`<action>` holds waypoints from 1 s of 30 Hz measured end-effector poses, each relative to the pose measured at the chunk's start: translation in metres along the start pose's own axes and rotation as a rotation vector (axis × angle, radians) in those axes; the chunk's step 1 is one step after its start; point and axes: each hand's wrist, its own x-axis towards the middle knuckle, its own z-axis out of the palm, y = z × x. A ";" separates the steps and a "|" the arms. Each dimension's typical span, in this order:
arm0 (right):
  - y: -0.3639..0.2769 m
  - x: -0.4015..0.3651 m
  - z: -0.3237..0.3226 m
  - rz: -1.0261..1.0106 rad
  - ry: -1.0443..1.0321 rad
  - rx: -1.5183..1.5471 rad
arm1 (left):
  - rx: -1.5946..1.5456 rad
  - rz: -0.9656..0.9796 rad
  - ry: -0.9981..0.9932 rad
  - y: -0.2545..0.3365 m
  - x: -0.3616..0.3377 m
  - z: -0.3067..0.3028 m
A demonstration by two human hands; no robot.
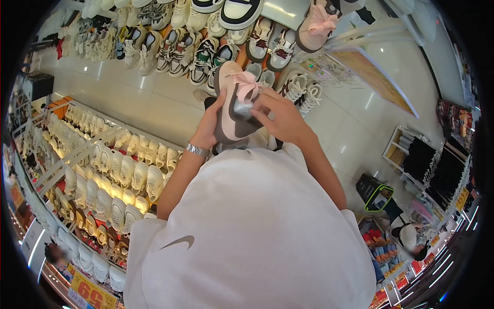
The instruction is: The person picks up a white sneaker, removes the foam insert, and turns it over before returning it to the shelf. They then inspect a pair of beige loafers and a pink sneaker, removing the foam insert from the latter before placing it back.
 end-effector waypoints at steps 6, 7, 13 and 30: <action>0.003 -0.010 0.015 0.344 0.217 0.144 | 0.060 0.174 0.034 0.000 0.000 0.008; 0.002 -0.011 0.019 0.431 0.229 0.153 | 0.110 0.224 0.084 -0.001 0.001 0.007; 0.019 -0.016 0.056 0.505 0.282 0.383 | 0.489 0.542 0.356 -0.007 -0.002 0.016; 0.026 -0.028 0.013 0.464 0.105 0.559 | 0.738 0.688 0.429 -0.011 -0.007 0.008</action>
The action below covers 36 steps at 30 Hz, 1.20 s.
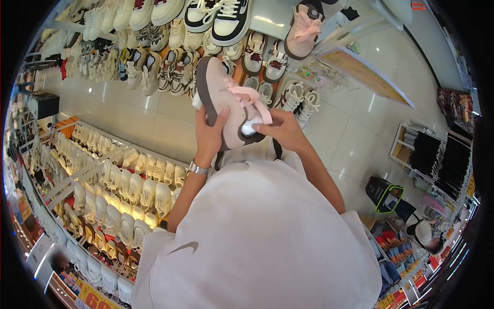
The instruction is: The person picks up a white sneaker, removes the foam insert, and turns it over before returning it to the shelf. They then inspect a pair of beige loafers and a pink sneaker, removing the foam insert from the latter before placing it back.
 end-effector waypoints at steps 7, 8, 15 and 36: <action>0.000 -0.019 -0.064 0.042 -0.224 -0.021 | -0.137 -0.081 0.117 0.005 0.014 -0.037; -0.001 -0.024 -0.075 0.012 -0.227 0.048 | -0.338 -0.188 0.056 0.013 0.016 -0.045; -0.006 -0.048 -0.099 -0.048 -0.244 0.453 | -0.982 -0.604 -0.378 0.010 0.015 -0.069; -0.009 -0.052 -0.092 -0.141 -0.591 0.371 | -0.903 -0.642 -0.525 0.009 0.000 -0.033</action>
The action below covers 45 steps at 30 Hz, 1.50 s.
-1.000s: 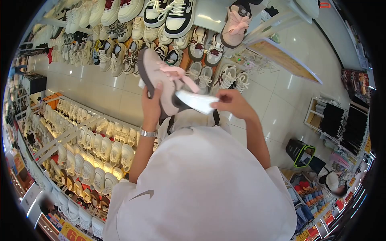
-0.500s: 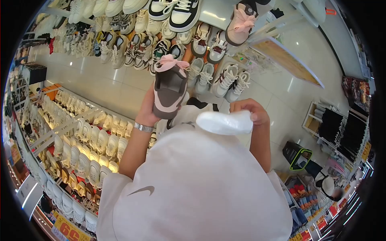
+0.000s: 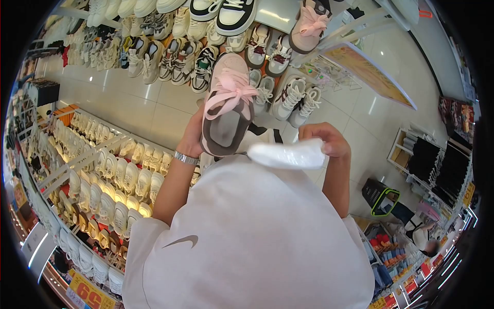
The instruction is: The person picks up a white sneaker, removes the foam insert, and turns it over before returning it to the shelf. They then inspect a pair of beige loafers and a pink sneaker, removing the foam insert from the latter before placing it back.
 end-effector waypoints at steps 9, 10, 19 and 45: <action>-0.031 0.015 0.042 0.165 0.415 -0.503 | 0.409 0.208 0.200 -0.004 -0.001 0.034; -0.030 0.017 0.046 0.144 0.453 -0.553 | 0.428 0.223 0.219 -0.005 0.001 0.031; -0.019 0.041 0.066 0.243 0.569 -0.621 | 0.722 0.481 0.309 -0.002 0.001 0.038; 0.031 0.108 0.049 -0.279 0.900 -0.409 | -0.054 -0.036 -0.058 0.027 0.028 0.029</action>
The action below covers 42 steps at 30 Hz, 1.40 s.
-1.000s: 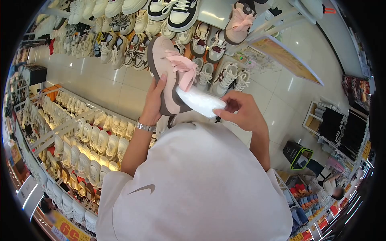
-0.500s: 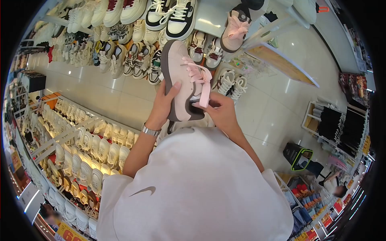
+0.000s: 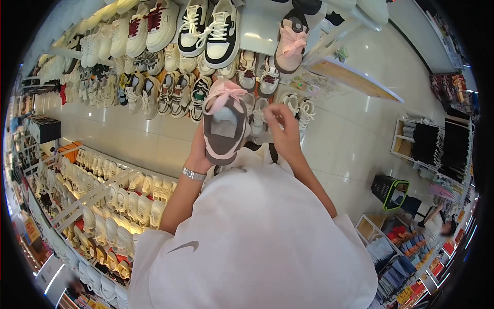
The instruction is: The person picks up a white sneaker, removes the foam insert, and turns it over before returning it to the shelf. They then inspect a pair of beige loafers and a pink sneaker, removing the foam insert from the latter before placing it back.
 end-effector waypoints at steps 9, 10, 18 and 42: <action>0.003 -0.013 0.006 -0.380 -0.249 -0.593 | -0.020 -0.084 -0.068 0.005 0.001 -0.002; 0.010 -0.012 0.003 -0.410 -0.238 -0.601 | -0.023 -0.096 -0.060 0.004 0.001 -0.003; -0.026 -0.024 -0.051 -0.126 0.350 0.074 | 0.266 0.195 0.101 0.003 0.006 0.022; -0.048 -0.035 -0.032 -0.357 -0.361 -0.335 | 0.401 0.210 0.104 -0.016 0.018 0.052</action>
